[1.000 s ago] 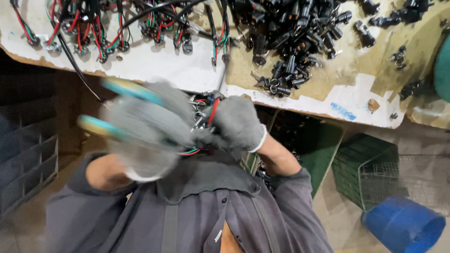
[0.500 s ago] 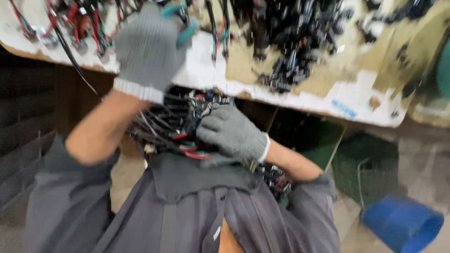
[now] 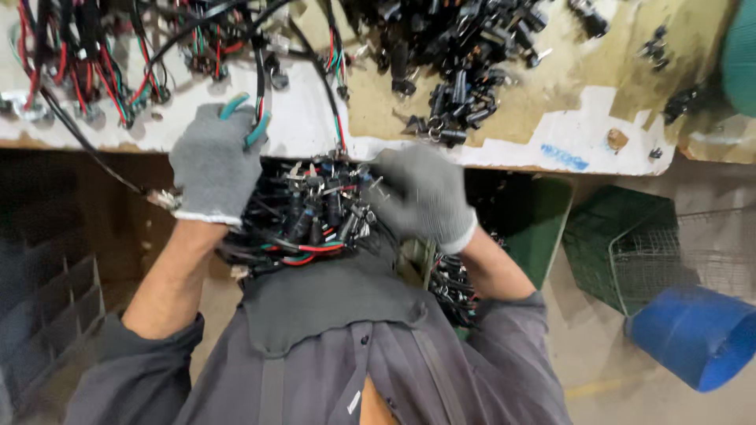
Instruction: The person, wearing work gloves, sits at a workbench covered with black connectors and red and green wires and uses pliers to process wire ends, fitting wires into connectors one at a time and placing finished assemblies into a pile on their lap.
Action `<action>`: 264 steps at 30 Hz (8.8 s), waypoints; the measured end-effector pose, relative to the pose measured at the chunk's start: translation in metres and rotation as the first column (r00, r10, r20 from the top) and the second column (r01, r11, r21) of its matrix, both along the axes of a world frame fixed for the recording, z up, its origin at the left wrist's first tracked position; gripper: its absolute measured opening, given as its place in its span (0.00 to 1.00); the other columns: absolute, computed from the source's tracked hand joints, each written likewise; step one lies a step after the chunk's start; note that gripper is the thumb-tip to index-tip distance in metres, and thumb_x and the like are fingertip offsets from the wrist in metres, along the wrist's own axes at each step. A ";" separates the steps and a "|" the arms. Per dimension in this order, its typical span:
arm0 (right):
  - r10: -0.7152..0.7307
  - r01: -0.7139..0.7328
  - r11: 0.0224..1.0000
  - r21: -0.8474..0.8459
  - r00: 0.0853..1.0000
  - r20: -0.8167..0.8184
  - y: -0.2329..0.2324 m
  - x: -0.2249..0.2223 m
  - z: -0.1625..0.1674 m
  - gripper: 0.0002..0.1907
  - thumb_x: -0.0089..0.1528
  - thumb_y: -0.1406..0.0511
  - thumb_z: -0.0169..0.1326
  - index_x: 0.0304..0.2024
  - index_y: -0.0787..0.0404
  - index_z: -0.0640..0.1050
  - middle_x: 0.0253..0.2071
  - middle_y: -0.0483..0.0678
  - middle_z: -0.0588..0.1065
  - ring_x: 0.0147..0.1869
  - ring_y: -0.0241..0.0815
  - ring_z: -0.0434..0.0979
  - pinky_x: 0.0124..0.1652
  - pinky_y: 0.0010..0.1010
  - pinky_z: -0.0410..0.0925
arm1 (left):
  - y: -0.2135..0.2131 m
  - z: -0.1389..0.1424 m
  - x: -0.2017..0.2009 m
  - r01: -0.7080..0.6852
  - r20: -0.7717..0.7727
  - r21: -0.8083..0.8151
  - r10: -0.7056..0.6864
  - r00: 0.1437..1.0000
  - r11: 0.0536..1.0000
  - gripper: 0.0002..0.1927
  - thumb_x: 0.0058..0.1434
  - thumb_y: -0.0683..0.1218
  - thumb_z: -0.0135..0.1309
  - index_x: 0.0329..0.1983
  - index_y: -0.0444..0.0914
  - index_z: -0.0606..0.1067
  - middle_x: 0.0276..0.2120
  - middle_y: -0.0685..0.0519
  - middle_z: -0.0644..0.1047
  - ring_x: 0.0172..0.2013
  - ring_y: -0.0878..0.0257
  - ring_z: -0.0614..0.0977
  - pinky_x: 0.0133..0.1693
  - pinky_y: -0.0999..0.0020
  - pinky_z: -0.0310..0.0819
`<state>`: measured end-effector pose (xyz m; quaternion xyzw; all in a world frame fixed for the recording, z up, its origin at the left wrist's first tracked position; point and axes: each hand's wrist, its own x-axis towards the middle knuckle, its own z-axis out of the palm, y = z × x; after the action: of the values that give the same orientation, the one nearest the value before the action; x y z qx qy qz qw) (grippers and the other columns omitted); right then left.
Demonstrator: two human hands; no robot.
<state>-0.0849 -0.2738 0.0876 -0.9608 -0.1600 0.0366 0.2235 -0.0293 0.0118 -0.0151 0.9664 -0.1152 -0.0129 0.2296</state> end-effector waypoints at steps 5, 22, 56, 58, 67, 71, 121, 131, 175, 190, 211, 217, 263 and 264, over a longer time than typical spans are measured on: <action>-0.271 0.376 0.895 -0.241 0.887 0.375 0.012 0.101 -0.035 0.25 0.56 0.53 0.71 0.42 0.61 0.74 0.32 0.50 0.75 0.34 0.51 0.76 0.32 0.42 0.67 | -0.006 0.007 0.014 0.084 -0.057 0.124 -0.077 0.995 0.989 0.19 0.56 0.42 0.59 0.52 0.43 0.82 0.36 0.42 0.78 0.34 0.44 0.82 0.33 0.48 0.75; -0.107 0.010 0.885 0.466 0.977 0.183 0.033 0.029 -0.032 0.18 0.61 0.64 0.68 0.48 0.59 0.74 0.35 0.47 0.76 0.36 0.43 0.79 0.36 0.34 0.70 | 0.017 0.114 0.022 -0.459 -0.597 -0.751 -0.193 0.779 0.474 0.22 0.60 0.40 0.62 0.59 0.33 0.79 0.35 0.52 0.82 0.29 0.67 0.80 0.26 0.73 0.70; 0.298 -0.180 0.851 0.493 0.939 -0.172 0.035 0.022 -0.040 0.28 0.60 0.44 0.64 0.46 0.60 0.81 0.28 0.52 0.72 0.31 0.51 0.78 0.35 0.36 0.69 | -0.017 0.124 0.018 0.368 -0.026 -0.609 -0.481 0.876 0.703 0.11 0.56 0.49 0.66 0.37 0.38 0.82 0.30 0.43 0.77 0.30 0.50 0.80 0.33 0.58 0.72; 0.282 -0.191 0.875 0.444 0.948 -0.147 0.036 0.024 -0.040 0.26 0.60 0.44 0.65 0.40 0.59 0.80 0.27 0.51 0.72 0.30 0.50 0.77 0.33 0.35 0.68 | -0.012 0.126 0.027 0.500 0.043 -0.501 -0.557 0.830 0.706 0.12 0.54 0.50 0.67 0.36 0.39 0.82 0.27 0.43 0.77 0.28 0.45 0.79 0.31 0.55 0.70; 0.183 -0.227 0.895 0.383 0.972 0.148 0.022 0.015 -0.027 0.36 0.53 0.39 0.62 0.46 0.60 0.79 0.28 0.48 0.72 0.32 0.53 0.75 0.36 0.41 0.64 | -0.031 0.110 0.009 0.064 -0.444 -0.591 -0.391 0.806 0.804 0.16 0.57 0.53 0.66 0.35 0.37 0.78 0.24 0.44 0.77 0.22 0.52 0.78 0.29 0.58 0.72; 0.280 -0.215 0.864 0.456 0.957 -0.077 0.026 0.020 -0.023 0.31 0.60 0.42 0.62 0.51 0.59 0.80 0.32 0.49 0.75 0.36 0.51 0.79 0.39 0.38 0.69 | -0.026 0.108 0.012 0.244 -0.243 -0.621 -0.479 0.844 0.745 0.12 0.55 0.50 0.64 0.35 0.37 0.79 0.25 0.43 0.76 0.25 0.50 0.78 0.30 0.57 0.70; 0.179 -0.198 0.900 0.388 0.980 0.086 0.027 0.024 -0.045 0.37 0.45 0.36 0.65 0.34 0.59 0.74 0.26 0.51 0.67 0.30 0.53 0.71 0.33 0.43 0.62 | -0.047 0.091 -0.016 0.171 0.077 -0.789 -0.181 0.980 0.590 0.13 0.58 0.45 0.70 0.29 0.35 0.76 0.26 0.48 0.73 0.29 0.57 0.74 0.45 0.59 0.76; 0.370 -0.355 0.915 0.192 0.928 -0.043 0.055 0.020 -0.020 0.25 0.54 0.42 0.65 0.27 0.54 0.77 0.24 0.50 0.73 0.30 0.57 0.75 0.30 0.46 0.64 | -0.013 0.111 -0.045 0.127 0.107 -0.976 -0.119 0.987 0.179 0.16 0.59 0.51 0.66 0.29 0.35 0.77 0.29 0.44 0.74 0.29 0.54 0.77 0.32 0.60 0.70; -0.397 0.353 0.914 0.198 0.877 0.269 -0.073 -0.021 -0.064 0.26 0.54 0.71 0.75 0.48 0.63 0.73 0.47 0.55 0.75 0.50 0.54 0.78 0.49 0.39 0.73 | -0.122 -0.011 0.034 0.116 -0.264 0.153 -0.072 0.962 0.981 0.21 0.52 0.57 0.63 0.35 0.34 0.81 0.34 0.40 0.76 0.29 0.45 0.82 0.25 0.49 0.76; -0.413 0.175 0.753 0.634 0.876 0.248 -0.012 0.027 -0.057 0.21 0.63 0.80 0.61 0.57 0.63 0.76 0.56 0.48 0.77 0.56 0.39 0.78 0.72 0.35 0.61 | -0.058 0.019 0.003 0.038 0.091 0.063 -0.043 0.995 0.997 0.13 0.58 0.53 0.66 0.34 0.38 0.83 0.28 0.43 0.76 0.25 0.46 0.80 0.26 0.52 0.73; -0.213 0.181 0.801 0.571 0.977 -0.011 0.027 0.008 -0.046 0.12 0.63 0.72 0.65 0.43 0.63 0.73 0.31 0.45 0.73 0.32 0.34 0.71 0.35 0.28 0.69 | 0.001 0.012 -0.003 0.144 0.074 -0.133 -0.135 0.988 0.981 0.14 0.62 0.41 0.60 0.51 0.42 0.84 0.36 0.41 0.79 0.34 0.44 0.81 0.34 0.51 0.75; -0.045 -0.026 0.882 0.470 0.989 0.139 0.032 0.014 -0.050 0.18 0.58 0.62 0.71 0.40 0.61 0.75 0.33 0.50 0.75 0.33 0.48 0.77 0.36 0.35 0.70 | 0.007 0.092 0.003 -0.326 -0.532 -0.627 -0.083 0.842 0.707 0.16 0.59 0.43 0.64 0.51 0.39 0.83 0.35 0.47 0.84 0.31 0.64 0.82 0.36 0.68 0.77; 0.028 -0.026 0.999 0.031 0.999 -0.043 0.037 0.018 -0.048 0.35 0.48 0.36 0.66 0.30 0.59 0.75 0.20 0.50 0.72 0.25 0.55 0.75 0.28 0.44 0.67 | -0.021 0.068 0.009 0.130 -0.360 -0.394 -0.283 0.889 0.910 0.18 0.55 0.54 0.65 0.36 0.34 0.81 0.33 0.40 0.79 0.30 0.46 0.81 0.35 0.53 0.73; -0.025 0.024 1.000 -0.007 0.999 -0.035 0.039 0.021 -0.049 0.34 0.50 0.37 0.67 0.28 0.59 0.73 0.19 0.51 0.71 0.25 0.56 0.75 0.28 0.44 0.67 | -0.017 0.057 0.016 0.160 -0.311 -0.238 -0.231 0.922 0.958 0.17 0.57 0.54 0.64 0.37 0.34 0.81 0.34 0.39 0.78 0.31 0.45 0.82 0.34 0.52 0.74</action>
<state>-0.0641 -0.2350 0.0384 -0.9626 -0.1443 0.0511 0.2235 -0.0138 -0.0049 0.0424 0.9042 -0.1715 -0.1880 0.3430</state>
